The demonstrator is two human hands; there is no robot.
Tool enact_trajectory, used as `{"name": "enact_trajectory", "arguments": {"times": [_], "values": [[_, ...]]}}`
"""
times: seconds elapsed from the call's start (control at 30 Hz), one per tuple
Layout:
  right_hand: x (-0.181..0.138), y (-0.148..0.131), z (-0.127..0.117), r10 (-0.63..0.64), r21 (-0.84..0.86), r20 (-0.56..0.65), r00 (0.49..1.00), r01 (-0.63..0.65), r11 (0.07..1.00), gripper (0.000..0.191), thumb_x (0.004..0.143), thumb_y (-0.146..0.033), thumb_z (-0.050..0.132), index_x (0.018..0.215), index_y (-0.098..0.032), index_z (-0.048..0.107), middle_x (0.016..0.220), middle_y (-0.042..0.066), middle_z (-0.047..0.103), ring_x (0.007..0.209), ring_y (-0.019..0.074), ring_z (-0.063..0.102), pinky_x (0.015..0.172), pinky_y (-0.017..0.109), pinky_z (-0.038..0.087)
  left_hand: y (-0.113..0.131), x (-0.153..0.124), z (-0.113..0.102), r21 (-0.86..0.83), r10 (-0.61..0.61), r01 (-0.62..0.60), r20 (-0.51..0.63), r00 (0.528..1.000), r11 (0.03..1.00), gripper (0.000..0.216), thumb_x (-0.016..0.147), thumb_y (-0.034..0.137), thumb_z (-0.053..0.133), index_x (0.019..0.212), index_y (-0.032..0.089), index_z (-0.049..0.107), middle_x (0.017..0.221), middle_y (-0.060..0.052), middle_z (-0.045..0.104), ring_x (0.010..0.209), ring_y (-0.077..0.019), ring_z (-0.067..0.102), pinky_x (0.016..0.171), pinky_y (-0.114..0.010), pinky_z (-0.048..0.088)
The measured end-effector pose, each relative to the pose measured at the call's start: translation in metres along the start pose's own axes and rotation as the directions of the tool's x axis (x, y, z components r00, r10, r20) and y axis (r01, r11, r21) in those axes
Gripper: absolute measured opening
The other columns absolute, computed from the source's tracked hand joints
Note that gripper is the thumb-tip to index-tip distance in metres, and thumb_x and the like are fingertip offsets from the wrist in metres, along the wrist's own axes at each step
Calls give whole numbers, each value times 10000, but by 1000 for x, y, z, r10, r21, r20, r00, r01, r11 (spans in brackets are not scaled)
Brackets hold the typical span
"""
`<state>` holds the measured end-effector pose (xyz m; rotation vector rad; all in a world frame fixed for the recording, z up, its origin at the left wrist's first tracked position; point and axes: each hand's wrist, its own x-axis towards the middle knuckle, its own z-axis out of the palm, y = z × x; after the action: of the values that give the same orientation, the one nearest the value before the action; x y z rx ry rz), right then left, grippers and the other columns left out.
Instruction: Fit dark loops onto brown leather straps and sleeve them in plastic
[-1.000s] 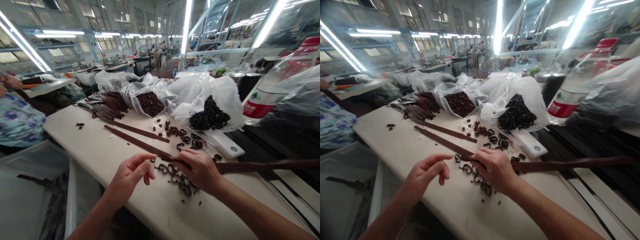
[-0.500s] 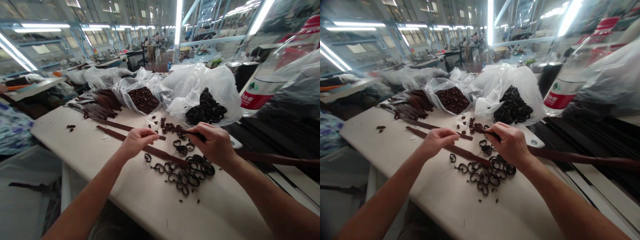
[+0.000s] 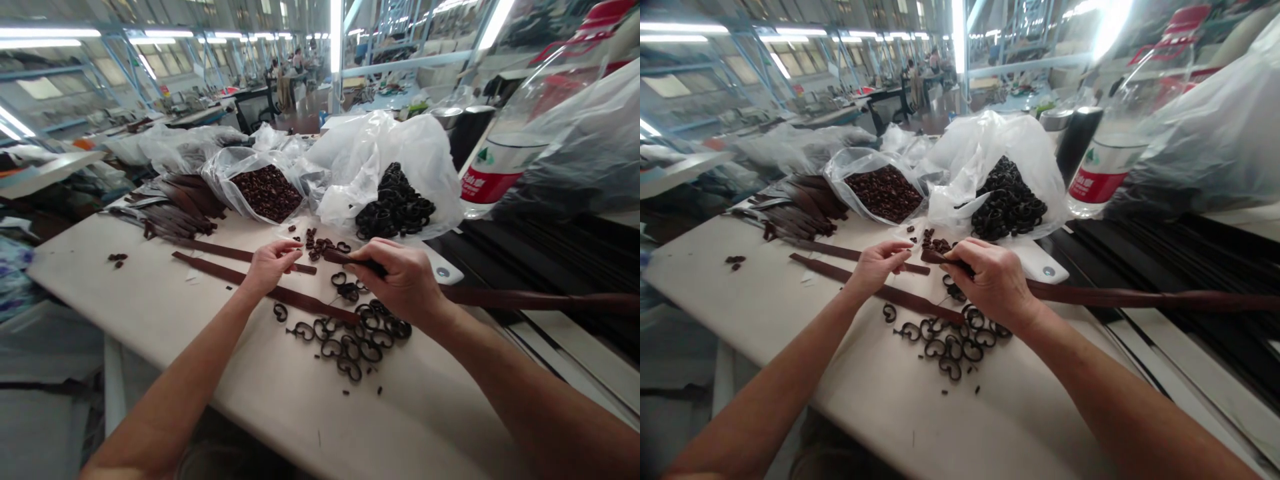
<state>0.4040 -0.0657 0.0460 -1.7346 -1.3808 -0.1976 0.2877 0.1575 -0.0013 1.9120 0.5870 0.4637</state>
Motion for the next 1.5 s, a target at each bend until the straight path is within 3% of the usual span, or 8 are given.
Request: {"name": "enact_trajectory", "arguments": {"times": [0.07, 0.17, 0.37, 0.6, 0.83, 1.1, 1.27, 1.5], "values": [[-2, -6, 5, -2, 47, 21, 1000, 1, 999, 73, 877, -204, 630, 822, -183, 673, 743, 14, 651, 663, 133, 593, 631, 242, 437, 10, -24, -4, -414, -170, 149, -15, 985, 898, 349, 687, 360, 810, 979, 176, 757, 708, -4, 688, 555, -73, 589, 573, -184, 497], [-6, -19, 13, 91, 193, 73, 993, -103, 976, 71, 840, -196, 650, 777, -175, 675, 683, -10, 623, 616, 116, 555, 600, 232, 412, 21, -64, -5, -682, -294, 210, -7, 956, 701, 401, 571, 294, 892, 933, 177, 764, 777, -6, 720, 597, -61, 633, 604, -150, 534], [-19, -48, 30, 324, 561, 444, 835, -541, 627, 191, 789, -339, 681, 729, -160, 658, 575, -48, 492, 533, 85, 390, 492, 218, 296, 31, -123, 5, -730, -248, 70, -139, 959, 680, 332, 618, 254, 878, 926, 190, 772, 840, -25, 756, 643, -92, 685, 606, -154, 564], [-30, -66, 44, 361, 671, 556, 749, -660, 337, 269, 723, -390, 744, 673, -171, 597, 576, -57, 477, 528, 72, 351, 495, 226, 262, 38, -148, 21, -628, -113, -185, -405, 907, 756, 198, 756, 209, 786, 952, 228, 767, 957, -34, 767, 833, -137, 725, 718, -189, 584], [-35, -75, 48, 436, 708, 506, 744, -647, 283, 304, 720, -436, 743, 681, -174, 593, 551, -76, 433, 491, 61, 300, 460, 233, 207, 44, -154, 36, -554, -59, -296, -533, 844, 778, 183, 763, 250, 788, 940, 210, 766, 1006, -53, 760, 924, -164, 715, 750, -206, 584], [-35, -81, 46, 387, 714, 552, 738, -659, 238, 296, 703, -410, 760, 664, -173, 587, 555, -74, 446, 485, 56, 310, 448, 229, 208, 46, -140, 33, -861, -318, -178, -357, 878, 476, 297, 597, 256, 900, 860, 212, 769, 832, -1, 775, 618, -77, 699, 592, -127, 559], [-36, -78, 50, 403, 733, 549, 732, -654, 189, 310, 686, -430, 773, 675, -178, 592, 531, -86, 419, 464, 53, 288, 438, 228, 194, 45, -144, 36, -920, -344, -140, -274, 898, 366, 273, 631, 224, 884, 878, 199, 771, 862, -15, 778, 742, -102, 727, 693, -141, 581], [-38, -78, 55, 442, 751, 494, 749, -623, 218, 309, 690, -436, 765, 676, -179, 595, 543, -79, 435, 483, 62, 307, 448, 226, 222, 45, -148, 45, -828, -276, -262, -436, 856, 496, 265, 647, 252, 874, 888, 222, 767, 957, -17, 775, 877, -131, 729, 787, -181, 578]]}}
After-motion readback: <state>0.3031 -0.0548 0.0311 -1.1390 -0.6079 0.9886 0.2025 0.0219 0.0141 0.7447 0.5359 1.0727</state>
